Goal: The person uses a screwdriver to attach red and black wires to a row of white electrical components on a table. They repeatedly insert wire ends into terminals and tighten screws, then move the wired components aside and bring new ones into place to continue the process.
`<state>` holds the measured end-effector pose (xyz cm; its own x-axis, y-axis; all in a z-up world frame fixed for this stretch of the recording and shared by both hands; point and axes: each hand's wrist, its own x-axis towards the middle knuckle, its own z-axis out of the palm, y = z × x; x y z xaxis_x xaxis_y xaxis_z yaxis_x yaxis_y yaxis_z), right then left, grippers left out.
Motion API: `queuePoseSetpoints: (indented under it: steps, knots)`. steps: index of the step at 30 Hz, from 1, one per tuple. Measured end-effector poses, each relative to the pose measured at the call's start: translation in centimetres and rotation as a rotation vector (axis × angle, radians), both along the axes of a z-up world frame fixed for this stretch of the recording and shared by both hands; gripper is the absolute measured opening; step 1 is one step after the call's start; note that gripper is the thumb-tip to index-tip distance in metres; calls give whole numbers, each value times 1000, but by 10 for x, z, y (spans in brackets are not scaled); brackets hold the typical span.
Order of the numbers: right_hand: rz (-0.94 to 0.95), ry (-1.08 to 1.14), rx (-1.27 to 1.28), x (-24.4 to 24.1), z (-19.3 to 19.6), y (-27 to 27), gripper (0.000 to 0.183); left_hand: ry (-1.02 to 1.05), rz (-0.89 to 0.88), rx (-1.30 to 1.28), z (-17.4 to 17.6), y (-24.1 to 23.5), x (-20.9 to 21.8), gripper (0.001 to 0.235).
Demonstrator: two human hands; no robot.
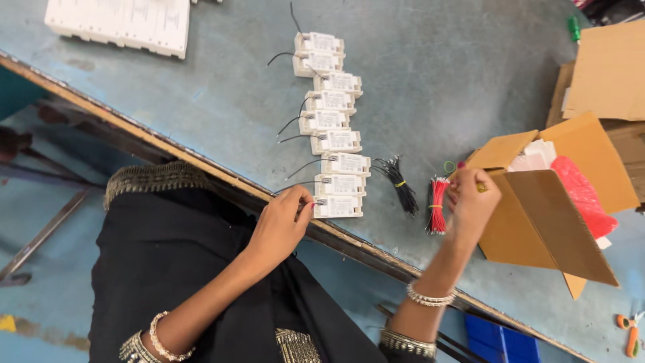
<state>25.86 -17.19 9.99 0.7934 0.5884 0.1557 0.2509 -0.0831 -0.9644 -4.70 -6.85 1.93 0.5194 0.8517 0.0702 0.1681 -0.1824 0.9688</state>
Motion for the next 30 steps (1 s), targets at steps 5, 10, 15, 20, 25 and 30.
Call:
queuePoseSetpoints:
  steps: [5, 10, 15, 20, 25, 30]
  knots:
    - [-249, -506, -930, 43, -39, -39, 36, 86, -12, 44, 14, 4, 3, 12]
    - [-206, -505, -844, 51, -67, -45, 38, 161, 30, 341, 37, -1, -8, 19]
    - [164, 275, -168, 48, -34, -37, 40, -32, -107, 280, 58, 10, -4, 14]
    - [719, 604, 51, -16, -25, -9, 52, -485, -272, -207, 60, 11, 51, 26]
    - [778, 543, 20, -73, -19, 17, 52, -750, -256, -455, 38, 12, 65, 16]
    - [712, 377, -77, -99, -12, 21, 45, -803, -249, -533, 29, 16, 60, 11]
